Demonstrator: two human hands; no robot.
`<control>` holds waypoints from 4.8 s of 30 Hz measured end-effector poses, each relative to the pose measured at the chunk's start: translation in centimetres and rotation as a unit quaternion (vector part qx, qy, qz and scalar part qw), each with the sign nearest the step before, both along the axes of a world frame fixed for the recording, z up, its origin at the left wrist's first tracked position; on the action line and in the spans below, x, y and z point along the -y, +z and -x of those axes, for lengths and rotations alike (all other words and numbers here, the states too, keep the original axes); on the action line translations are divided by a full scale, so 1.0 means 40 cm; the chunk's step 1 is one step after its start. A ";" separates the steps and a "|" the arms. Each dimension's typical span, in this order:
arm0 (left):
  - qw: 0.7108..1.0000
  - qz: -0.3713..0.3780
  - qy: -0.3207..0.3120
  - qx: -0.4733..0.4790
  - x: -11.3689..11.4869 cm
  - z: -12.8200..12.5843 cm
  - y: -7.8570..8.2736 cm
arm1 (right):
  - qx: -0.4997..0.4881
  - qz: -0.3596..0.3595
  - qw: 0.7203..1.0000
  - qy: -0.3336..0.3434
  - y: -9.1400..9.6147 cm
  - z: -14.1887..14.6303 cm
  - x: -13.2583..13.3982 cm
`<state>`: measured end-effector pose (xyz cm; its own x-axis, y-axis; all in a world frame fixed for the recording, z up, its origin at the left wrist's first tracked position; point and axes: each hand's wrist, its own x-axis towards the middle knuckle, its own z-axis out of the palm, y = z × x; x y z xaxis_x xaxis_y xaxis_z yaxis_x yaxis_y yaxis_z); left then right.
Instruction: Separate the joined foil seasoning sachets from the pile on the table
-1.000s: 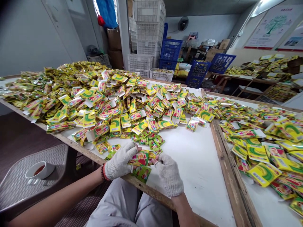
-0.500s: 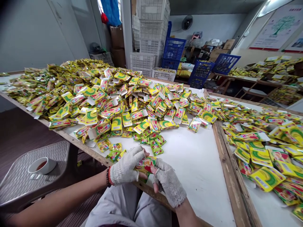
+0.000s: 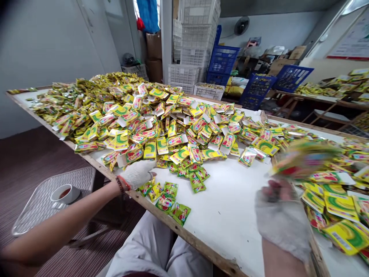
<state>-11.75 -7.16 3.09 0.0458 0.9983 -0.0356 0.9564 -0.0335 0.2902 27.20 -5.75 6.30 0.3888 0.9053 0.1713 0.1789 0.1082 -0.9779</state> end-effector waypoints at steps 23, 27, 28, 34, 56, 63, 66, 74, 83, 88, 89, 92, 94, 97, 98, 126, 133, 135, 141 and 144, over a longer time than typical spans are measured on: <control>0.700 0.100 0.100 0.700 0.034 -0.155 -0.085 | 0.113 0.188 0.964 0.152 -0.147 0.202 -0.058; 0.669 0.113 0.088 0.730 0.054 -0.235 -0.064 | -0.027 0.194 0.959 0.203 -0.134 0.262 0.036; 0.667 0.111 0.076 0.733 0.056 -0.247 -0.057 | -0.025 0.196 0.958 0.207 -0.138 0.277 0.048; 0.717 0.095 0.030 0.690 0.051 -0.261 -0.060 | 0.047 0.154 0.960 0.227 -0.174 0.297 0.061; 0.869 -0.073 0.081 0.483 -0.095 -0.149 -0.061 | -0.269 0.135 0.920 0.251 -0.185 0.308 0.053; 0.927 -0.109 -0.048 0.355 0.100 -0.183 -0.048 | -0.237 0.120 0.903 0.338 -0.157 0.318 0.064; 0.939 -0.211 -0.191 0.192 0.107 -0.146 0.032 | -0.093 0.152 0.890 0.420 -0.148 0.277 0.069; 0.922 -0.060 -0.381 -0.015 0.063 -0.177 0.039 | 0.046 0.148 0.876 0.456 -0.138 0.233 0.090; 0.978 -0.096 -0.123 0.137 0.092 -0.188 -0.035 | 0.061 0.074 0.987 0.132 -0.126 0.234 0.137; 0.968 -0.102 -0.177 0.143 0.098 -0.179 -0.037 | 0.105 0.134 0.959 0.225 -0.124 0.226 0.130; 0.968 -0.102 -0.185 0.139 0.097 -0.176 -0.039 | 0.103 0.137 0.954 0.247 -0.119 0.225 0.129; 0.965 -0.095 -0.209 0.128 0.094 -0.174 -0.044 | 0.115 0.136 0.940 0.290 -0.106 0.225 0.124; 0.960 -0.091 -0.225 0.142 0.092 -0.177 -0.047 | 0.142 0.128 0.937 0.292 -0.102 0.225 0.119; 0.954 -0.096 -0.211 0.190 0.094 -0.179 -0.048 | 0.176 0.117 0.945 0.251 -0.104 0.216 0.111; 0.954 -0.096 -0.198 0.202 0.095 -0.179 -0.049 | 0.177 0.118 0.947 0.241 -0.105 0.212 0.110; 0.979 -0.083 -0.133 0.127 0.114 -0.222 -0.071 | 0.182 0.132 0.948 0.224 -0.115 0.256 0.113; 0.979 -0.082 -0.135 0.131 0.108 -0.217 -0.068 | 0.167 0.139 0.960 0.177 -0.099 0.226 0.125; 0.978 -0.082 -0.130 0.139 0.108 -0.217 -0.066 | 0.177 0.156 0.950 0.207 -0.093 0.228 0.127; 0.972 -0.078 -0.169 0.141 0.108 -0.197 -0.066 | 0.110 0.194 0.932 0.287 -0.103 0.227 0.144; 0.972 -0.073 -0.177 0.137 0.105 -0.186 -0.057 | 0.071 0.174 0.938 0.292 -0.114 0.221 0.155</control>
<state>-4.30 -11.34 0.80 0.3751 0.9118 0.1669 0.7645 -0.4061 0.5007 18.37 -11.94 1.72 -0.1948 0.9675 -0.1615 0.3194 -0.0931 -0.9430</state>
